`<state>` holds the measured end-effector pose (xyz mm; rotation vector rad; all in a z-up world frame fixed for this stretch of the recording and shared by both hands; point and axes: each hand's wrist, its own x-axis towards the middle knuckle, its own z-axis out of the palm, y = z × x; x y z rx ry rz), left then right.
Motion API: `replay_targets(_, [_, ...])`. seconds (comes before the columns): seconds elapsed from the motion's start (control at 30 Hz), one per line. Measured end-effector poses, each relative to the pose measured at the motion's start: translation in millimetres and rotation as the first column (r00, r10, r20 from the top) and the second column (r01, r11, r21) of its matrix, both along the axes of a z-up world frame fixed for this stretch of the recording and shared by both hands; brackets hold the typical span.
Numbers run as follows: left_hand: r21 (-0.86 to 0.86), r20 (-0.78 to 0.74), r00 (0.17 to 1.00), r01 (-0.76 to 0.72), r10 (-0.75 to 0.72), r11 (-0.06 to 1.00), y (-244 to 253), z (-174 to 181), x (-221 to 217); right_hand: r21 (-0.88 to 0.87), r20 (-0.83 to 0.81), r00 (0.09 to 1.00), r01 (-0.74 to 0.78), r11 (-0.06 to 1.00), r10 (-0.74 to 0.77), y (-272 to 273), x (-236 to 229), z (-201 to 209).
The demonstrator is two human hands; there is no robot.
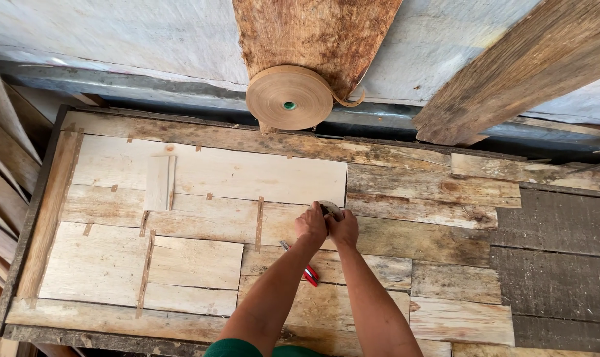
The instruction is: The person is assembling thin wood strips into a larger panel by applying adhesive tape and glue.
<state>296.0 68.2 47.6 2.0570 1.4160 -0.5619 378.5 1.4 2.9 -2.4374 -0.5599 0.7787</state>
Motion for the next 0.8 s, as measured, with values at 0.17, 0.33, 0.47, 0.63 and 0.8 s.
replay_targets(0.17, [-0.078, 0.133, 0.973, -0.180, 0.189, 0.981, -0.4, 11.5, -11.7, 0.018, 0.022, 1.000, 0.004, 1.000, -0.004, 0.9, 2.4, -10.2])
replay_targets(0.33, [-0.150, 0.174, 0.936, -0.281, 0.305, 0.948, -0.7, 10.3, -24.0, 0.033, 0.006, 1.000, 0.026, 0.999, -0.026, 2.6, 1.9, -7.7])
replay_targets(0.47, [-0.142, 0.292, 0.897, -0.302, 0.331, 0.943, -5.9, -10.5, -37.8, -0.005, 0.009, 1.000, 0.021, 1.000, -0.021, 2.9, 0.2, -6.1])
replay_targets(0.63, [-0.188, 0.427, 0.791, -0.396, 0.438, 0.899, -19.5, -35.7, -59.3, 0.111, -0.016, 0.999, 0.035, 0.993, -0.033, -6.8, 3.8, -13.3])
replay_targets(0.8, [-0.418, 0.564, 0.525, -0.484, 0.638, 0.768, -34.0, -16.7, -83.9, 0.453, 0.382, 0.920, -0.266, 0.851, 0.084, -39.3, 4.2, 3.1])
